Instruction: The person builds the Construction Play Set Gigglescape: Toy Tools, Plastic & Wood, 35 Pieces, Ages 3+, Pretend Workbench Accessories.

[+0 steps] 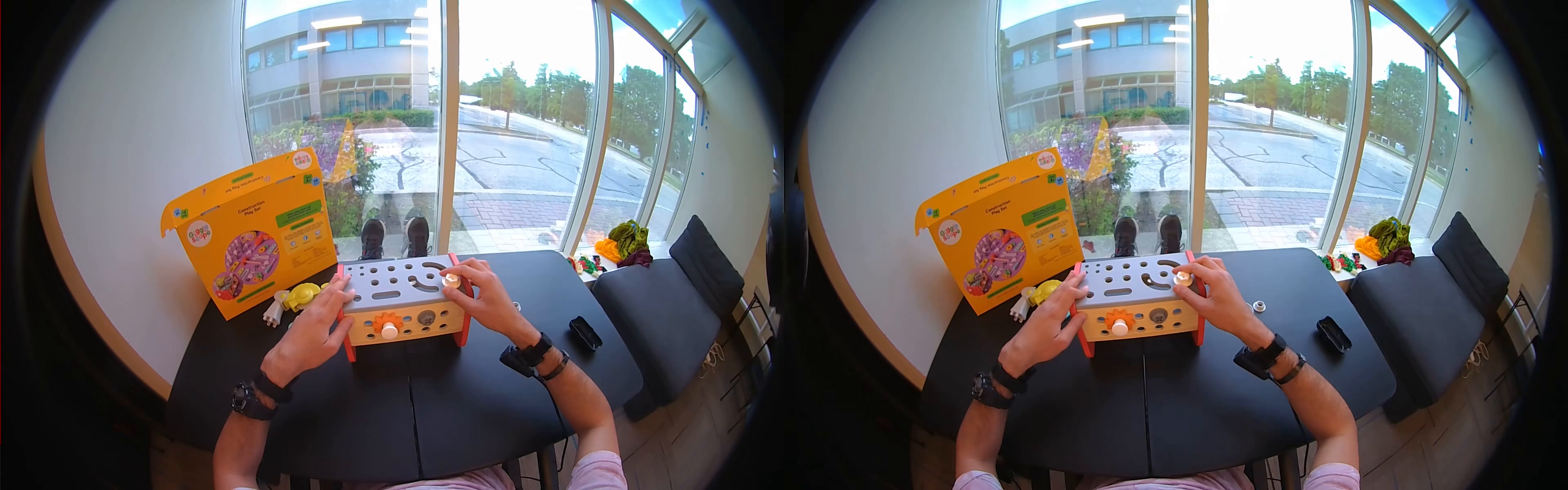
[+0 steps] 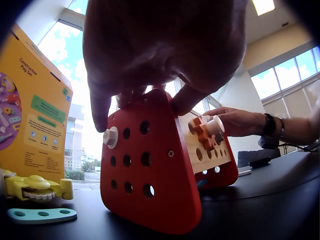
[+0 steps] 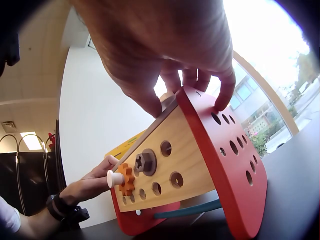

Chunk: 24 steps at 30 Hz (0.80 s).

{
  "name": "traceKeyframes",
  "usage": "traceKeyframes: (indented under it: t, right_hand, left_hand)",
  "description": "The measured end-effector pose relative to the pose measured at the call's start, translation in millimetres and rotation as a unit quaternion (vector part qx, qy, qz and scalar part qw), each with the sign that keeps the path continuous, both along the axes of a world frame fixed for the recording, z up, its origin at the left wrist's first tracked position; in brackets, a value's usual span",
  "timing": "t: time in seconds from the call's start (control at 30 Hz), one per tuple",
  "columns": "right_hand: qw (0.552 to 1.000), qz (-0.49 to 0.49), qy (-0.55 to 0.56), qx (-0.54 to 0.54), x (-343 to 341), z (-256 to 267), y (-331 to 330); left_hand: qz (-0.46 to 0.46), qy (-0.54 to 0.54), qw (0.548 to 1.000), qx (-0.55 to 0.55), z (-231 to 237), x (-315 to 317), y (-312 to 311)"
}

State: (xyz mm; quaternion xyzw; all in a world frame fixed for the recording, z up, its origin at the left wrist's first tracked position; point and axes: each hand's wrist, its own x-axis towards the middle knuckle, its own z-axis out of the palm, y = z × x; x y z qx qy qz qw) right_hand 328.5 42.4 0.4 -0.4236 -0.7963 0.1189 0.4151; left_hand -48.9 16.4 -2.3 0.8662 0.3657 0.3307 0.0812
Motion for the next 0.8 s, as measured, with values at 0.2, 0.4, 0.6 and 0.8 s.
traceKeyframes:
  t: [0.2, 0.4, 0.6, 0.8]
  right_hand:
    - [0.993, 0.001, 0.111, -0.030, -8.7, 3.8, -15.3]
    - [0.998, 0.034, -0.009, -0.053, 17.4, -14.5, -0.2]
    - [0.998, 0.053, -0.019, -0.031, 20.4, -15.5, 1.0]
    - [0.997, 0.060, -0.013, -0.037, 20.2, -20.1, 1.0]
  left_hand:
    - [-0.011, 0.006, 1.000, -0.019, 0.4, -4.5, 3.4]
    - [0.014, -0.081, 0.994, -0.072, 6.7, -28.0, 12.6]
    - [0.165, -0.039, 0.983, -0.076, -17.4, -87.3, 59.7]
    - [0.353, 0.170, 0.907, -0.154, -45.5, -114.8, 93.3]
